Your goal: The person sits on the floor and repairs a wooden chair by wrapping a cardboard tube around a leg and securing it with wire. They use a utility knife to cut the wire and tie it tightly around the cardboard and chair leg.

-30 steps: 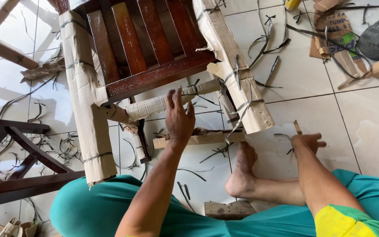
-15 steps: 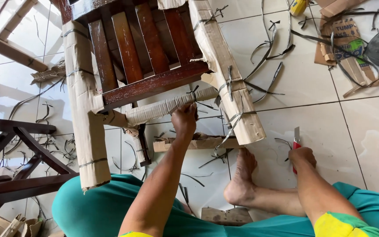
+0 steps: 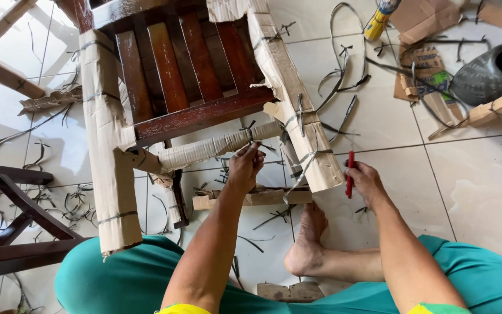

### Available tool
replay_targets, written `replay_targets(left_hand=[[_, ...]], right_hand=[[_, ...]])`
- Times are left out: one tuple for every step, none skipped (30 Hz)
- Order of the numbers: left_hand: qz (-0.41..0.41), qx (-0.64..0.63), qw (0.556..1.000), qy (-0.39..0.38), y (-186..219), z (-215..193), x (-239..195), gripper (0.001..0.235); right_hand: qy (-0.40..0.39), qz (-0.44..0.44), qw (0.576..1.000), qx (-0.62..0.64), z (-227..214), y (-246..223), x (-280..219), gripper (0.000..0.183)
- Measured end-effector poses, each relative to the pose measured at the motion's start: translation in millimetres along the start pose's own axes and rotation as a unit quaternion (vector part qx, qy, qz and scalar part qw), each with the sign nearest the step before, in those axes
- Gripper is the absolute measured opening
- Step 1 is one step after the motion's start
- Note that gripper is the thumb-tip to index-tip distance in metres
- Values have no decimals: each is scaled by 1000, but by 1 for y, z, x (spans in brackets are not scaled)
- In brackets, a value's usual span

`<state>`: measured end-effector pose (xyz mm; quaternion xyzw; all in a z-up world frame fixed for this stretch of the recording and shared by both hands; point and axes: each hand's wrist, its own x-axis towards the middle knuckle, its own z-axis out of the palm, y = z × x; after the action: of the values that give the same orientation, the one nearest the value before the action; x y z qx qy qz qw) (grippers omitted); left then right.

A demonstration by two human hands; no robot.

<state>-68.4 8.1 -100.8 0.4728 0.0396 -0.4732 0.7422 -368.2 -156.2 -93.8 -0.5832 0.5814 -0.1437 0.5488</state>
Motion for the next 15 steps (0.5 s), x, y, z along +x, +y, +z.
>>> replay_targets(left_hand=[[-6,11,1000,-15,1,-5,0,25],[-4,8,1000,-17,1,-9,4,25],[-4,43,999,-12,-2,-15,6,25],[-4,77,997,-8,-4,-21,9,25],[-3,73,997,-8,-5,-26,11,25],[3,84,996,-7,-6,-30,12,25],[9,97,995,-6,-6,-34,15,25],[9,93,996,-7,-2,-30,10,25],[-6,59,998,-4,1,-27,6,26],[-22,24,999,-1,5,-24,1,27],[-22,23,999,-1,7,-22,1,27],[-40,-48,998,-17,10,-21,1,26],[-59,-118,991,-32,12,-19,1,26],[-59,-119,991,-33,13,-19,1,26],[-62,-150,986,-37,13,-20,1,24]], right_hand=[[-37,-18,996,77,3,13,12,43],[-36,-22,996,75,10,0,2,43],[-65,-17,993,96,18,-10,-10,38],[-94,-12,989,116,26,-20,-21,35],[-94,-13,989,112,32,-30,-32,35],[-110,-17,987,115,38,-39,-44,37],[-125,-20,985,119,45,-49,-55,40],[-125,-22,985,116,51,-55,-61,40],[-133,-26,984,116,58,-60,-68,37],[-141,-30,983,116,65,-65,-73,35],[-141,-31,983,115,71,-68,-79,35],[-153,-35,981,117,78,-71,-84,31],[-166,-40,978,119,84,-74,-88,28],[-165,-40,978,118,87,-75,-91,28],[-177,-44,976,120,91,-76,-93,25]])
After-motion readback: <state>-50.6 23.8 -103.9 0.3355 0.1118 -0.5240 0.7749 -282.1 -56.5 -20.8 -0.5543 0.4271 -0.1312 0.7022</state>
